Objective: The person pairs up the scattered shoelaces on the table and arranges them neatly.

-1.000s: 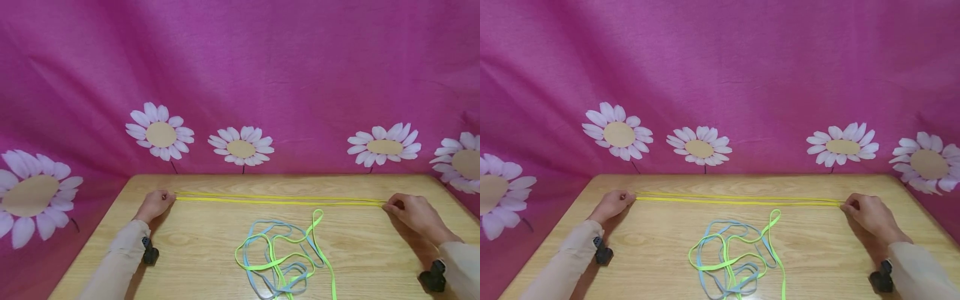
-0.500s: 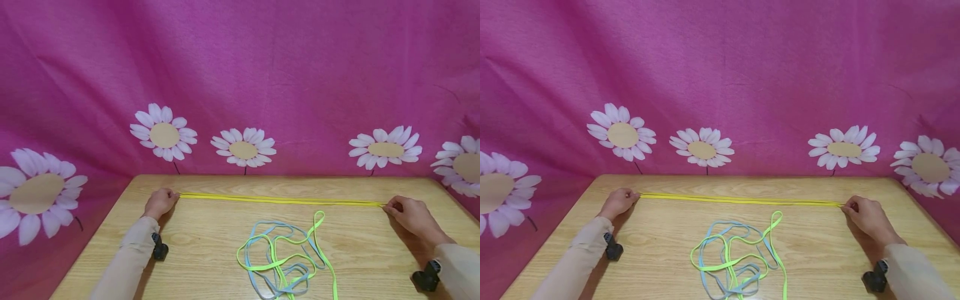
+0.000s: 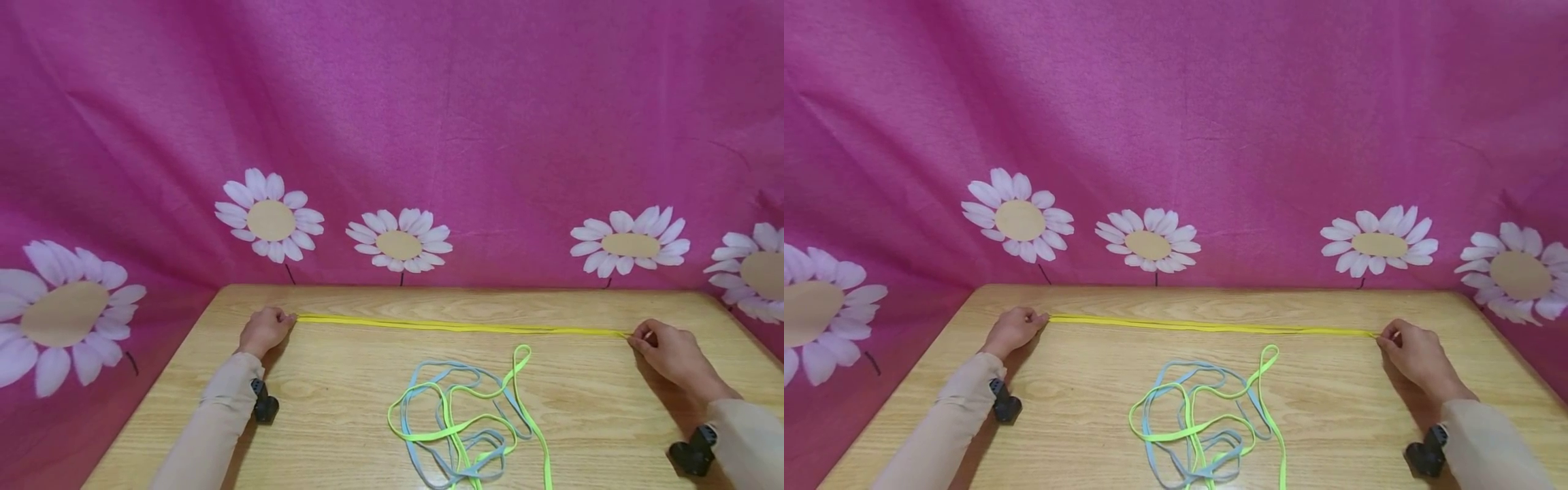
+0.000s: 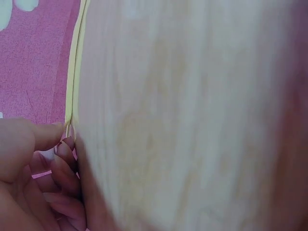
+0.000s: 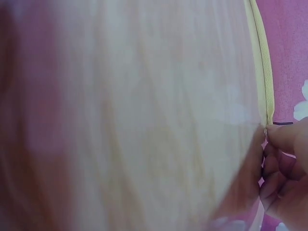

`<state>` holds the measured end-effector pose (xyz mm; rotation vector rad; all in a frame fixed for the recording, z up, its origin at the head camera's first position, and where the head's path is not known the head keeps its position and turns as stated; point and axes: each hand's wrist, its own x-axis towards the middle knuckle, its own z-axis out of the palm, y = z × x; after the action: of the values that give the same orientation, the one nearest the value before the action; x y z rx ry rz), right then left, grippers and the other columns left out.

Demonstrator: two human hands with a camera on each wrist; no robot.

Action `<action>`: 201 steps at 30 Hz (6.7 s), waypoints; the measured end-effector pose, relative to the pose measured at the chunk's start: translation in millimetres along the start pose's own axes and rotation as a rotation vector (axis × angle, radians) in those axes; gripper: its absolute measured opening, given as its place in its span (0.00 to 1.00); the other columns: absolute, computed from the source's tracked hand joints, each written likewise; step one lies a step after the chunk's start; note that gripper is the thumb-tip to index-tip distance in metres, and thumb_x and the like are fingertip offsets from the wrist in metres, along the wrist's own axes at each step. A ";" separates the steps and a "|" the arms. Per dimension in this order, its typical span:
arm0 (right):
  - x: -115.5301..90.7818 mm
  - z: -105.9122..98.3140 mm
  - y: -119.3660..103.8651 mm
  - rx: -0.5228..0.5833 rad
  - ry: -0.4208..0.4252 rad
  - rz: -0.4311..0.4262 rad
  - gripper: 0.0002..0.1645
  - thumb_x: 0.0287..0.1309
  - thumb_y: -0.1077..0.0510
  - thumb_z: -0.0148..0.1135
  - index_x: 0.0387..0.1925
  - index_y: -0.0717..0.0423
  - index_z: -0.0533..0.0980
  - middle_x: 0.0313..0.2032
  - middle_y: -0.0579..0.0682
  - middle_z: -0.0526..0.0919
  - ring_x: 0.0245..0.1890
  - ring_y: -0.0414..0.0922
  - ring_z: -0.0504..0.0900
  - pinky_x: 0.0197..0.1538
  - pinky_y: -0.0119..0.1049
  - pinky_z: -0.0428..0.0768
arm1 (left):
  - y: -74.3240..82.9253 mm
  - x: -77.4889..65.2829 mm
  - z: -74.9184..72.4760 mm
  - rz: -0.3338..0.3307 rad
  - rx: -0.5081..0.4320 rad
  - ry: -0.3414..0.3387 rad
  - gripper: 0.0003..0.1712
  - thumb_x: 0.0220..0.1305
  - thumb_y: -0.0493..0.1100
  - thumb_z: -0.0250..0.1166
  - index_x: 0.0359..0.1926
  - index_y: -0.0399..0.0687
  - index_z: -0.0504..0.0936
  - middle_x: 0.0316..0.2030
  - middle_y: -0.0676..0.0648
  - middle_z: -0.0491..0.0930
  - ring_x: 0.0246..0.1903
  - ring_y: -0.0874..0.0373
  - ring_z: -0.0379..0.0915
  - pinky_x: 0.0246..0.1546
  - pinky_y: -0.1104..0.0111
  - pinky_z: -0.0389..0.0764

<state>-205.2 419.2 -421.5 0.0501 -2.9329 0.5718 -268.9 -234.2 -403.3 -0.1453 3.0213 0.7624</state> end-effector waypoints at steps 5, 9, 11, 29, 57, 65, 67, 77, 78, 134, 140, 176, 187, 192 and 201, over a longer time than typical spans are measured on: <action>0.5 -2.3 -0.5 0.018 -0.017 0.026 0.10 0.63 0.64 0.59 0.40 0.68 0.70 0.25 0.54 0.75 0.25 0.49 0.71 0.29 0.41 0.69 | -1.6 -0.7 0.3 0.004 -0.038 -0.012 0.21 0.70 0.50 0.54 0.21 0.45 0.70 0.19 0.48 0.67 0.24 0.52 0.66 0.25 0.66 0.63; -0.8 -5.4 -1.6 0.018 -0.013 0.024 0.10 0.63 0.66 0.56 0.43 0.70 0.68 0.25 0.57 0.74 0.25 0.51 0.72 0.28 0.40 0.69 | -2.0 -3.4 -0.6 0.006 -0.074 -0.036 0.23 0.70 0.50 0.53 0.18 0.47 0.67 0.16 0.50 0.63 0.21 0.55 0.63 0.24 0.67 0.62; -2.8 -6.8 -2.1 0.015 -0.013 0.019 0.11 0.64 0.66 0.55 0.44 0.70 0.67 0.25 0.57 0.75 0.25 0.51 0.72 0.27 0.39 0.70 | -1.3 -6.3 -1.2 0.015 -0.089 -0.047 0.23 0.70 0.49 0.54 0.17 0.47 0.66 0.15 0.52 0.61 0.20 0.56 0.61 0.23 0.68 0.62; -44.1 -18.9 -78.7 0.065 -0.283 -0.017 0.22 0.68 0.59 0.54 0.52 0.74 0.63 0.26 0.48 0.79 0.25 0.43 0.72 0.28 0.39 0.70 | 72.9 -72.4 14.9 0.379 -0.115 -0.273 0.10 0.66 0.40 0.61 0.26 0.45 0.77 0.19 0.52 0.71 0.18 0.61 0.63 0.21 0.69 0.65; -78.8 49.0 -233.1 0.051 -0.072 -0.539 0.25 0.47 0.58 0.75 0.49 0.53 0.77 0.48 0.54 0.76 0.44 0.49 0.76 0.45 0.45 0.78 | 147.3 -118.0 53.2 0.723 -0.113 -0.293 0.10 0.61 0.34 0.66 0.26 0.50 0.76 0.25 0.57 0.72 0.26 0.66 0.68 0.28 0.75 0.72; -87.5 51.0 -236.3 0.105 -0.208 -0.485 0.33 0.56 0.56 0.69 0.63 0.49 0.70 0.56 0.55 0.74 0.55 0.56 0.74 0.52 0.54 0.75 | 156.0 -127.0 47.5 0.833 -0.166 -0.441 0.06 0.65 0.33 0.61 0.32 0.47 0.75 0.25 0.58 0.74 0.25 0.71 0.69 0.29 0.78 0.73; -88.7 52.0 -237.5 0.079 -0.207 -0.478 0.33 0.56 0.55 0.69 0.63 0.48 0.70 0.52 0.52 0.76 0.49 0.52 0.76 0.48 0.51 0.76 | 155.8 -127.7 47.5 0.842 -0.175 -0.441 0.05 0.65 0.32 0.60 0.33 0.46 0.76 0.25 0.58 0.75 0.26 0.71 0.69 0.29 0.78 0.73; -91.8 53.5 -241.4 0.151 -0.320 -0.390 0.20 0.61 0.48 0.64 0.53 0.49 0.76 0.24 0.35 0.68 0.23 0.32 0.66 0.27 0.32 0.67 | 154.6 -127.1 47.3 0.827 -0.169 -0.468 0.10 0.58 0.29 0.62 0.41 0.41 0.78 0.26 0.58 0.72 0.26 0.67 0.66 0.30 0.76 0.71; -92.0 52.9 -242.2 0.170 -0.336 -0.379 0.18 0.62 0.46 0.62 0.49 0.48 0.77 0.21 0.34 0.68 0.21 0.32 0.65 0.25 0.32 0.66 | 154.7 -127.6 47.7 0.826 -0.161 -0.466 0.11 0.57 0.30 0.63 0.41 0.42 0.78 0.27 0.58 0.72 0.27 0.67 0.67 0.30 0.77 0.71; -73.3 -66.8 -154.1 0.454 0.053 -0.397 0.15 0.63 0.71 0.57 0.31 0.49 0.81 0.17 0.40 0.74 0.19 0.37 0.72 0.20 0.31 0.67 | 120.4 -136.0 -57.2 0.864 -0.558 -0.521 0.11 0.68 0.35 0.59 0.50 0.41 0.77 0.31 0.49 0.82 0.31 0.56 0.78 0.36 0.64 0.80; -68.7 -64.0 -139.0 0.444 0.056 -0.326 0.13 0.64 0.68 0.57 0.29 0.49 0.81 0.14 0.42 0.69 0.16 0.39 0.68 0.19 0.34 0.63 | 116.5 -132.2 -60.8 0.763 -0.507 -0.501 0.09 0.69 0.37 0.58 0.48 0.40 0.80 0.31 0.50 0.81 0.32 0.55 0.77 0.37 0.63 0.80; -54.6 -54.1 -57.7 0.849 0.069 -0.207 0.14 0.72 0.65 0.44 0.48 0.51 0.75 0.35 0.41 0.87 0.29 0.36 0.83 0.34 0.24 0.76 | 58.3 -82.0 -50.0 0.568 -0.496 -0.434 0.13 0.72 0.37 0.54 0.50 0.31 0.77 0.30 0.43 0.75 0.31 0.51 0.73 0.35 0.68 0.76; -50.3 -31.5 -37.0 0.696 0.030 0.007 0.03 0.70 0.60 0.52 0.39 0.51 0.72 0.29 0.38 0.87 0.27 0.35 0.82 0.30 0.28 0.75 | 7.8 -60.2 -48.6 0.551 -0.497 -0.588 0.16 0.73 0.35 0.51 0.54 0.26 0.73 0.25 0.47 0.71 0.23 0.60 0.66 0.21 0.68 0.72; -49.6 -13.4 -27.5 0.853 -0.015 0.132 0.10 0.69 0.58 0.54 0.33 0.45 0.80 0.26 0.39 0.85 0.26 0.34 0.81 0.27 0.29 0.77 | -3.1 -54.2 -33.1 0.326 -0.605 -0.454 0.12 0.71 0.36 0.55 0.47 0.28 0.71 0.26 0.43 0.76 0.22 0.60 0.67 0.19 0.69 0.69; -40.7 1.9 -19.9 0.935 -0.042 0.186 0.07 0.72 0.55 0.50 0.41 0.53 0.72 0.30 0.40 0.87 0.30 0.35 0.85 0.32 0.27 0.79 | -15.0 -47.3 -13.0 0.080 -0.592 -0.256 0.08 0.68 0.36 0.57 0.37 0.31 0.77 0.20 0.49 0.76 0.19 0.63 0.64 0.19 0.72 0.64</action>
<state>-164.0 400.1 -422.2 -0.1068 -2.4341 1.9082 -220.4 -249.5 -396.9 0.0636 2.4913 1.5279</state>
